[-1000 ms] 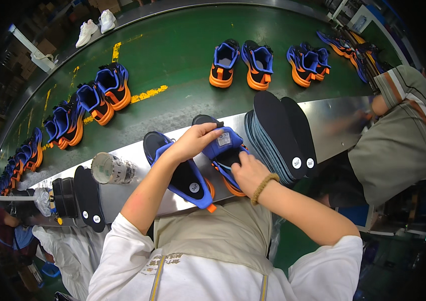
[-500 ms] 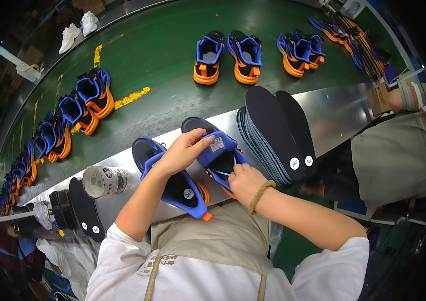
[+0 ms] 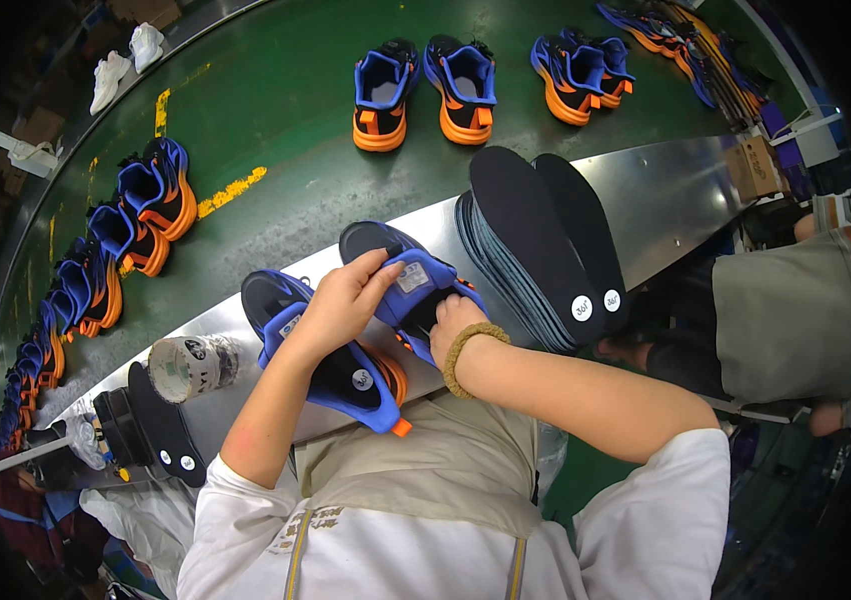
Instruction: The person picks up insoles from a stack on a table and inserts them one by one into the interiors of athletic shoes moving along a conveyor belt, smoothing the insoles down with their fingers.
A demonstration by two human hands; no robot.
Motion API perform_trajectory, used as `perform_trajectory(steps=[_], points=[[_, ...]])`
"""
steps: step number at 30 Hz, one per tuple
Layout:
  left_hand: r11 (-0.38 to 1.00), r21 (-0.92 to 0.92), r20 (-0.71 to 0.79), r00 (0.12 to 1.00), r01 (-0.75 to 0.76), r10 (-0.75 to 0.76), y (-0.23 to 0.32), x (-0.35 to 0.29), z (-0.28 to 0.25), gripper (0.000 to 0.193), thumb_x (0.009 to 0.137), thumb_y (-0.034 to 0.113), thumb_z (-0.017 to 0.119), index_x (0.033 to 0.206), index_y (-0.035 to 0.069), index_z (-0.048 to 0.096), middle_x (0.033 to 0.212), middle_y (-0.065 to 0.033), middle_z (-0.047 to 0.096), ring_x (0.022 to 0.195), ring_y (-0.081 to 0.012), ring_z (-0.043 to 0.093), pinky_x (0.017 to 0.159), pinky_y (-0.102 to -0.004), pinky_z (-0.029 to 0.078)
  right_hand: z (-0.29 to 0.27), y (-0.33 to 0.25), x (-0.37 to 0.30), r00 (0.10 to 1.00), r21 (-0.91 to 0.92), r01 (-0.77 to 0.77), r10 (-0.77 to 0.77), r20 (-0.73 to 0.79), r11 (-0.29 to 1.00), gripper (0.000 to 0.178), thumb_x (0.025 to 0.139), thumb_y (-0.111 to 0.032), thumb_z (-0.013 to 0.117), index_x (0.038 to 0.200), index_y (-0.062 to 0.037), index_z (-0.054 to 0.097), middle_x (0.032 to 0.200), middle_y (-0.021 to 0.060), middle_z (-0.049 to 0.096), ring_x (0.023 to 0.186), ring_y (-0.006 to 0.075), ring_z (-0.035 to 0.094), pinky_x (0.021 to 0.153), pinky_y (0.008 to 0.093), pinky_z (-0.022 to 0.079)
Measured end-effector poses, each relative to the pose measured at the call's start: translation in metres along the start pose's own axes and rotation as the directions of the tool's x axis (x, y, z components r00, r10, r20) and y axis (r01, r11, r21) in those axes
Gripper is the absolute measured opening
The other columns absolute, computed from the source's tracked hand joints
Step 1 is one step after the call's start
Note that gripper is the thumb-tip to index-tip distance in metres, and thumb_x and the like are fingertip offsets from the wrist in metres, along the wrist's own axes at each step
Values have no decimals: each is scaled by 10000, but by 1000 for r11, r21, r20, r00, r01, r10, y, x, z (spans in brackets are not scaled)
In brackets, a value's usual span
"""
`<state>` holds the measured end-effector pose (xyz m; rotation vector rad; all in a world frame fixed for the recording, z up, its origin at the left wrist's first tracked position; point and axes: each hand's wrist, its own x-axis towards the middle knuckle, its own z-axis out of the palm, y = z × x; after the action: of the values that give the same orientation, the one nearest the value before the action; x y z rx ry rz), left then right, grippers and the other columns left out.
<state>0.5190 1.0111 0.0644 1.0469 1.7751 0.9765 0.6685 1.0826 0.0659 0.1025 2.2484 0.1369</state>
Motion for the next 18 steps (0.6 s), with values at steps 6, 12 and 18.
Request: perform_trajectory(steps=[6, 12, 18], points=[[999, -28, 27, 999, -44, 45, 3, 5, 0, 252, 871, 248, 521, 967, 20, 564, 756, -197, 580, 742, -378, 567, 650, -406, 445, -18, 9, -7, 964, -237, 217, -170, 204, 947, 286, 856, -215, 444, 1070, -103, 596, 1080, 98, 557, 989, 230, 500, 815, 320, 375], [971, -72, -284, 937, -230, 201, -1, 9, 14, 244, 817, 89, 593, 1038, 38, 503, 1013, -145, 459, 754, -273, 558, 640, -331, 460, 15, 30, -3, 920, -202, 390, -391, 37, 899, 250, 804, -249, 528, 967, -86, 622, 905, 25, 643, 952, 172, 556, 938, 321, 290], [824, 415, -89, 884, -385, 458, 1, 10, 25, 297, 710, 76, 646, 954, 25, 485, 1057, -161, 463, 705, -312, 540, 613, -375, 470, -33, 41, -50, 902, 278, 292, -360, 237, 915, 422, 801, -259, 453, 1032, 73, 573, 935, 138, 640, 980, 248, 572, 1090, 420, 115]])
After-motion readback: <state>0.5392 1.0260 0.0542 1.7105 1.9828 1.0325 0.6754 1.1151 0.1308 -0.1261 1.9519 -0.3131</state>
